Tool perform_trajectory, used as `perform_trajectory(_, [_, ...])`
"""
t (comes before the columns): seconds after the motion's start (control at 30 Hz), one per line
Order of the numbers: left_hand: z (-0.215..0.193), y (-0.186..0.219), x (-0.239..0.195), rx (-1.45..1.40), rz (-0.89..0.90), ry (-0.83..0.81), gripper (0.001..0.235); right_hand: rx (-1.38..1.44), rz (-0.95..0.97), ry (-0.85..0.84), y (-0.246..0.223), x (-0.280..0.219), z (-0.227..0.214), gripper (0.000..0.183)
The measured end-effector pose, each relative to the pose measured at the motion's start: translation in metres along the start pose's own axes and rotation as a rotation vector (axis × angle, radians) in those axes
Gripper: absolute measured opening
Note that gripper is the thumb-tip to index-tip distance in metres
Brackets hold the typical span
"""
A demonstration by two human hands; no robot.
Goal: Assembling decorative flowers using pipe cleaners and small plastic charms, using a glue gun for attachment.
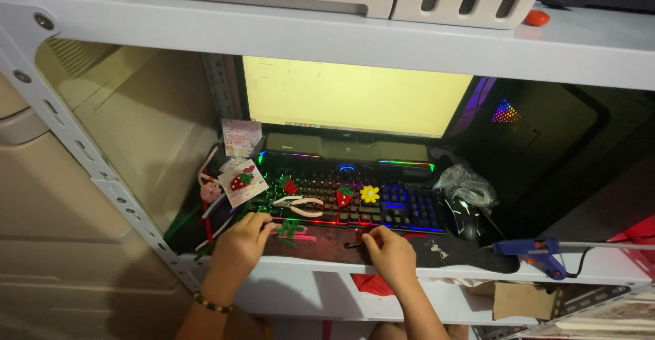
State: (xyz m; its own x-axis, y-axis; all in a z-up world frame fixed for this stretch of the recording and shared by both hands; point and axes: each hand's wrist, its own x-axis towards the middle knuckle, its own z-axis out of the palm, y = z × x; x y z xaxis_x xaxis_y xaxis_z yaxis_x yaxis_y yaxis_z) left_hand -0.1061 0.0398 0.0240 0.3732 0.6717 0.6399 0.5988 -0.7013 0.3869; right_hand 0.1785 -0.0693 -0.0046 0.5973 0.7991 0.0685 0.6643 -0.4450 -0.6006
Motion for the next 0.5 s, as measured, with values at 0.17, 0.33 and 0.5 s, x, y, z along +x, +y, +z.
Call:
perform_trajectory(0.17, [0.056,0.010,-0.009,-0.092,-0.103,-0.168,0.019,0.099,-0.125,0.004,0.013,-0.001,0.001,0.016])
perform_trajectory(0.33, [0.081,0.052,-0.004,-0.074,0.159,-0.236,0.015,0.182,-0.205,0.000,0.022,-0.002,0.001,0.013])
perform_trajectory(0.5, [0.111,0.053,0.002,-0.022,0.357,-0.130,0.014,0.175,-0.257,0.006,0.022,-0.004,-0.002,0.007])
